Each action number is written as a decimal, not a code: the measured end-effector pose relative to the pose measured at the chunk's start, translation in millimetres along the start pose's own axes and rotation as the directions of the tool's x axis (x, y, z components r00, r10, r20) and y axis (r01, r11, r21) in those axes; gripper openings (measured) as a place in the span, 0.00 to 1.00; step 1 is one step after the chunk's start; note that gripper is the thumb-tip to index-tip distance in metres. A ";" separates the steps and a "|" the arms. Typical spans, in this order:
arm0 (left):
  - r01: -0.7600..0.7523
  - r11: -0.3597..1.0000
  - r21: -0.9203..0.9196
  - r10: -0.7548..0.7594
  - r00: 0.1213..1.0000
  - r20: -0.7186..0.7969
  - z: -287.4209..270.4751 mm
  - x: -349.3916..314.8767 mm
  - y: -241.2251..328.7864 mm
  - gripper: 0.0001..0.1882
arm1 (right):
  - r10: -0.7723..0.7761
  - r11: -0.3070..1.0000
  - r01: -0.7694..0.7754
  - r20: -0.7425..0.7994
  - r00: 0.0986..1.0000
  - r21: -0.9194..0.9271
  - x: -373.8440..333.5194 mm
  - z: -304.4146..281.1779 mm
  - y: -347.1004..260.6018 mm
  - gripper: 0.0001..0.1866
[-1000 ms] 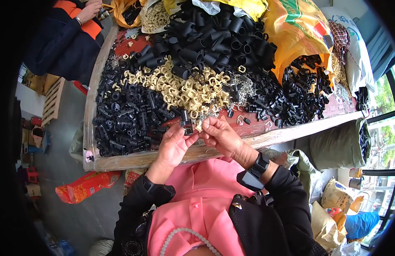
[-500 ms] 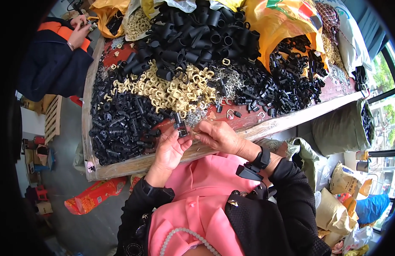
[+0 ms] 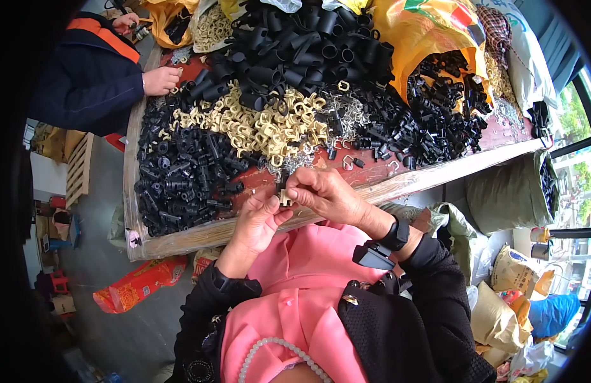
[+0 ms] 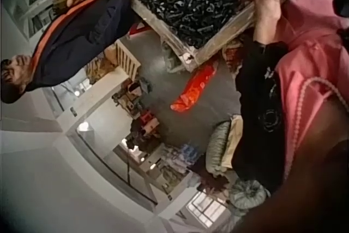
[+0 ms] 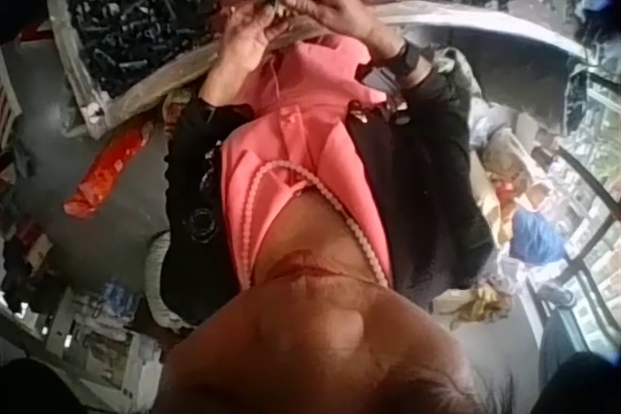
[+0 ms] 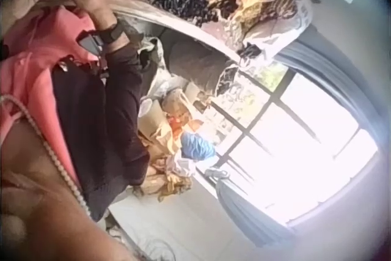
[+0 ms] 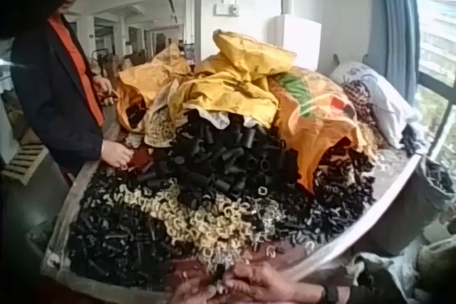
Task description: The person assembles plastic components by hand, picking up a black housing, inserting a small metal spring, and then snapping a beige clip into the housing. This process is repeated for each assembly, with the person occasionally moving piles of parts aside to reach the work.
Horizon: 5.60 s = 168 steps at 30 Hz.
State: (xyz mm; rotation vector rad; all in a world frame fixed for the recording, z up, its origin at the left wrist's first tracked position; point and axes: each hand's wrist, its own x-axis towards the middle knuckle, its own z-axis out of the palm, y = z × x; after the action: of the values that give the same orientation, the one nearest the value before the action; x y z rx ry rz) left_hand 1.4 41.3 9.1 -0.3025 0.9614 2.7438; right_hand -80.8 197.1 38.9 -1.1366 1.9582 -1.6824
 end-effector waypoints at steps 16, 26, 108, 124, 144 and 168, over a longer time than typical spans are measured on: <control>0.097 0.994 0.050 -0.088 0.985 -0.151 -8.2 16.7 4.3 0.10 | 0.235 0.380 -0.364 -0.292 0.927 -0.850 -40.9 -70.0 76.5 0.13; -0.028 0.995 0.094 0.040 0.991 -0.131 -22.1 -0.6 -2.5 0.12 | 0.531 0.448 -0.487 -0.215 0.820 -0.750 -26.0 -63.3 60.8 0.09; 0.218 0.972 0.083 -0.220 0.975 0.020 -39.0 21.2 6.7 0.20 | 0.069 0.985 -0.096 -0.838 -0.542 0.143 -501.8 -265.2 -67.0 0.11; 0.131 0.991 0.033 -0.128 0.988 -0.081 -34.7 4.7 32.2 0.13 | 0.100 0.886 -0.424 -0.817 0.568 -0.186 -103.7 -190.6 15.2 0.11; 0.073 0.997 0.034 -0.068 0.990 -0.122 -56.8 -6.2 33.4 0.15 | -0.087 0.455 -0.184 -0.248 0.965 -0.871 99.6 -100.3 97.6 0.11; -0.028 0.999 0.015 0.030 0.988 -0.154 -36.0 -15.2 38.7 0.13 | 0.104 0.953 -0.180 -0.297 0.949 -0.242 53.0 -87.9 24.9 0.16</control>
State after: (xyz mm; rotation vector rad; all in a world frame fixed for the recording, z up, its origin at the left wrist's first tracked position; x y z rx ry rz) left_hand 9.8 -13.0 8.3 -0.5086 1.0287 2.7723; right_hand -183.5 217.8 51.4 -0.8442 2.4412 -1.6121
